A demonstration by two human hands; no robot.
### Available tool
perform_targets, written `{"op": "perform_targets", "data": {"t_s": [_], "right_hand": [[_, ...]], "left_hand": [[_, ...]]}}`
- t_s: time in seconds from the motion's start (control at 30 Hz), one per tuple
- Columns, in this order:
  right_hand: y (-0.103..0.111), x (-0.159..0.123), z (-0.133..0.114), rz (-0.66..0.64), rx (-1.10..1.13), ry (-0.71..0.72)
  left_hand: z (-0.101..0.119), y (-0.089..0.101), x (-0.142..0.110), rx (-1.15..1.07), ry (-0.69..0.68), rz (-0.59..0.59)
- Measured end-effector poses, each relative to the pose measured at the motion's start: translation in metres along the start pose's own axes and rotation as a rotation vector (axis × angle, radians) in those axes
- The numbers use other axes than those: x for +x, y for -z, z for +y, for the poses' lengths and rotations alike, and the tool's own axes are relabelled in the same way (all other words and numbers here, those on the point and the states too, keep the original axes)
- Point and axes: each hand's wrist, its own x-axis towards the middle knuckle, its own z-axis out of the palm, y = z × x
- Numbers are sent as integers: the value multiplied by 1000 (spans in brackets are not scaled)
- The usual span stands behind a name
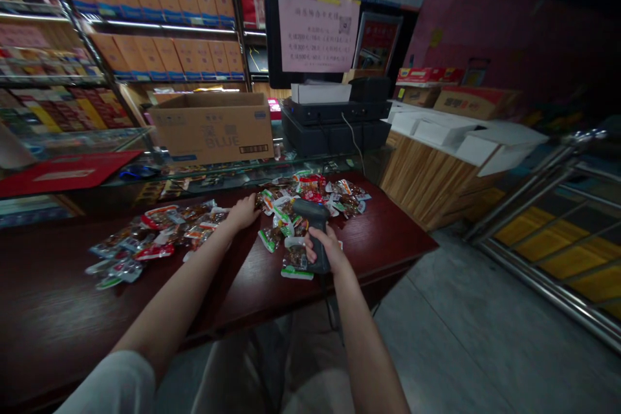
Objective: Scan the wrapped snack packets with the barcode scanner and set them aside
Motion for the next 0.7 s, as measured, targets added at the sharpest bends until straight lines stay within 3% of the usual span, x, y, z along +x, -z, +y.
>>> {"op": "perform_targets", "data": {"t_s": [0.23,0.33,0.4,0.47,0.57,0.7], "right_hand": [[1,0,-2,1,36,20],[3,2,-2,4,55,15],[3,2,-2,3,56,15],[2,1,-3,0,57,10],[-1,-2,-6,-2,55,3],[-2,-3,-7,-10,45,4]], "left_hand": [[-4,5,9,-243,116,102],[2,3,3,-732,39,44],[8,0,-3,-1194,-4,-66],[13,-4,-9,-1470,-12,-173],[19,-7,-12,-1586,-21,-244],[23,-10,-14,-1570,-27,-284]]}}
